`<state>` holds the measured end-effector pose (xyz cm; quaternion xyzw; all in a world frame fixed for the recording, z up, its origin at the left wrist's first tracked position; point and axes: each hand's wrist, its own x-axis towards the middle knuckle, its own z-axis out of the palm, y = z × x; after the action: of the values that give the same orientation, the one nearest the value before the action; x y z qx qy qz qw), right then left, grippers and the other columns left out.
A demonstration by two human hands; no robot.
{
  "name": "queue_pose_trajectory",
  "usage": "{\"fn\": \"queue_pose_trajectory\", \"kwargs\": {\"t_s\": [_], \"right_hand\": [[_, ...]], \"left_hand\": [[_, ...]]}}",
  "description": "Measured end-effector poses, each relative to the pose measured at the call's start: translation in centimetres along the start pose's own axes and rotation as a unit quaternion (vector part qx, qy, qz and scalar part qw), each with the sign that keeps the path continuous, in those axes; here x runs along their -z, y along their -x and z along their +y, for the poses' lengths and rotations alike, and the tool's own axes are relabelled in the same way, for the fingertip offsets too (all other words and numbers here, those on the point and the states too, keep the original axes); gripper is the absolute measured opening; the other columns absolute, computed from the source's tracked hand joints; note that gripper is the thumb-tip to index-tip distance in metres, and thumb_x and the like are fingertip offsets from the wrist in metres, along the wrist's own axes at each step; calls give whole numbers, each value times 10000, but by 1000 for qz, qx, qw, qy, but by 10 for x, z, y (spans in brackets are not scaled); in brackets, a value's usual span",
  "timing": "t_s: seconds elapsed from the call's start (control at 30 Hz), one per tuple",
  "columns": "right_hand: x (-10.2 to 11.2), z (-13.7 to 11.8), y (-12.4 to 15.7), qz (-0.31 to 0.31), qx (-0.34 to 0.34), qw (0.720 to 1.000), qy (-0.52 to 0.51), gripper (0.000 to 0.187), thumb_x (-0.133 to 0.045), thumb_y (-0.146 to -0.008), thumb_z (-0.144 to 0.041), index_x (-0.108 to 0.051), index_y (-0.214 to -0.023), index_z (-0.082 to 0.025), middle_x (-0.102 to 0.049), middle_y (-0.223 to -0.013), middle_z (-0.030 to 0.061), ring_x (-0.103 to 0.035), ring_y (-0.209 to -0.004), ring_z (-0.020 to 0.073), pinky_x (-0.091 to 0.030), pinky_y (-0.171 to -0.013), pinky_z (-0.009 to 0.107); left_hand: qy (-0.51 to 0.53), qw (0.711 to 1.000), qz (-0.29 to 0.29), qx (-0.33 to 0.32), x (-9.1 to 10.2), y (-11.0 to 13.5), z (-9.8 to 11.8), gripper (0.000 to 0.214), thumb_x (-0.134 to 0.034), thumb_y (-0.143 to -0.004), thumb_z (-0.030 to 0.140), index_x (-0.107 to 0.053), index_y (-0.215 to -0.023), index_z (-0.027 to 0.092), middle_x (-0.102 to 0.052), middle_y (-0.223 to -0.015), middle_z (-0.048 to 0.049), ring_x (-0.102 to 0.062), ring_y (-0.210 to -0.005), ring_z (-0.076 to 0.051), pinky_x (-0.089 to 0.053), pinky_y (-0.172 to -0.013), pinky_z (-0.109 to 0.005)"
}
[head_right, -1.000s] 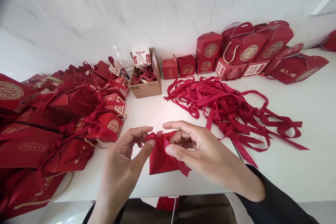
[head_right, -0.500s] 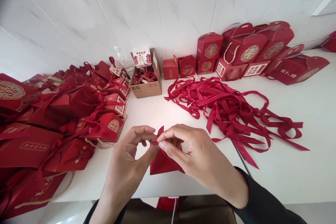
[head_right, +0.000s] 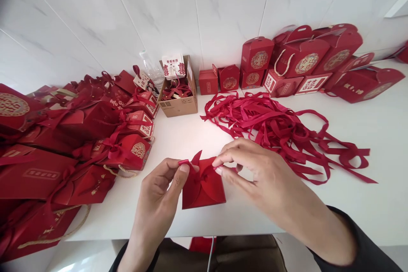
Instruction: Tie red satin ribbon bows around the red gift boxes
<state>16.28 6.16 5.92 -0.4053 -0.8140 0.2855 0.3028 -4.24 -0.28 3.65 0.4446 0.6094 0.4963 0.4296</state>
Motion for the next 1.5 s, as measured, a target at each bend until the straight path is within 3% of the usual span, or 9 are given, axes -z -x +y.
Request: {"fn": "queue_pose_trajectory", "kwargs": {"t_s": [0.23, 0.43, 0.57, 0.67, 0.83, 1.03, 1.23, 1.37, 1.5], "right_hand": [[-4, -6, -4, -17, -77, 996, -47, 93, -665, -937, -376, -706, -916, -296, -756, -882, -20, -695, -740, 179, -509, -500, 231], [-4, -19, -7, -70, -77, 988, -112, 137, -654, -967, -371, -751, -902, -301, -770, -910, -22, -706, -782, 179, -576, -663, 245], [-5, -21, -10, -97, -25, 985, -140, 185, -608, -1016, -361, -770, -963, -290, -767, -981, -8, -722, -878, 171, -574, -758, 247], [-8, -19, -15, -86, 9, 987, -136, 164, -623, -1006, -317, -778, -974, -276, -743, -994, 13, -714, -900, 173, -570, -785, 268], [-11, -17, -19, -74, -28, 991, -107, 71, -675, -969, -287, -742, -993, -293, -754, -980, -29, -710, -873, 150, -561, -776, 258], [-10, -20, -17, -73, -65, 991, -92, 100, -647, -976, -325, -720, -1035, -293, -775, -1004, -42, -718, -870, 144, -550, -651, 231], [-11, -16, -14, -36, -45, 995, -81, 115, -606, -1007, -343, -716, -1023, -314, -769, -1035, -53, -717, -919, 141, -556, -743, 225], [-10, -11, -8, -24, -73, 994, -72, 124, -596, -1010, -376, -712, -1027, -336, -767, -1019, -55, -720, -842, 152, -535, -626, 228], [-10, -11, -7, -66, -107, 987, -102, 230, -562, -1027, -494, -716, -1078, -331, -756, -930, -40, -677, -672, 150, -484, -498, 238]], "left_hand": [[101, 993, -40, 43, -5, -3, 11, 331, -662, -938, 483, -568, -808, 193, -738, -785, -23, -480, -456, -64, -408, -472, -216], [134, 986, -53, 81, -15, -6, 8, 373, -723, -871, 534, -619, -854, 176, -643, -664, 26, -485, -364, -53, -352, -373, -187], [144, 982, -82, 89, -17, -5, 7, 365, -731, -869, 514, -661, -861, 156, -586, -603, 40, -467, -363, -47, -337, -388, -182], [156, 978, -112, 82, -14, -4, 10, 350, -715, -886, 494, -681, -838, 149, -599, -643, 25, -503, -405, -50, -370, -433, -186], [160, 972, -159, 69, -7, -2, 12, 228, -680, -936, 378, -736, -951, 157, -621, -683, 14, -555, -542, -71, -478, -592, -210], [148, 976, -142, 80, -7, -3, 8, 317, -724, -904, 445, -719, -982, 138, -587, -595, 29, -524, -529, -70, -437, -563, -190], [160, 978, -99, 88, -10, -8, 5, 320, -736, -884, 440, -664, -817, 135, -619, -681, 21, -534, -480, -47, -438, -517, -186], [169, 978, -93, 78, -10, -8, 2, 323, -702, -913, 429, -628, -785, 142, -604, -637, 30, -545, -484, -57, -463, -531, -191], [171, 978, -95, 77, -10, -7, 1, 288, -700, -921, 403, -640, -820, 140, -602, -627, 34, -550, -496, -56, -469, -541, -182]]}}
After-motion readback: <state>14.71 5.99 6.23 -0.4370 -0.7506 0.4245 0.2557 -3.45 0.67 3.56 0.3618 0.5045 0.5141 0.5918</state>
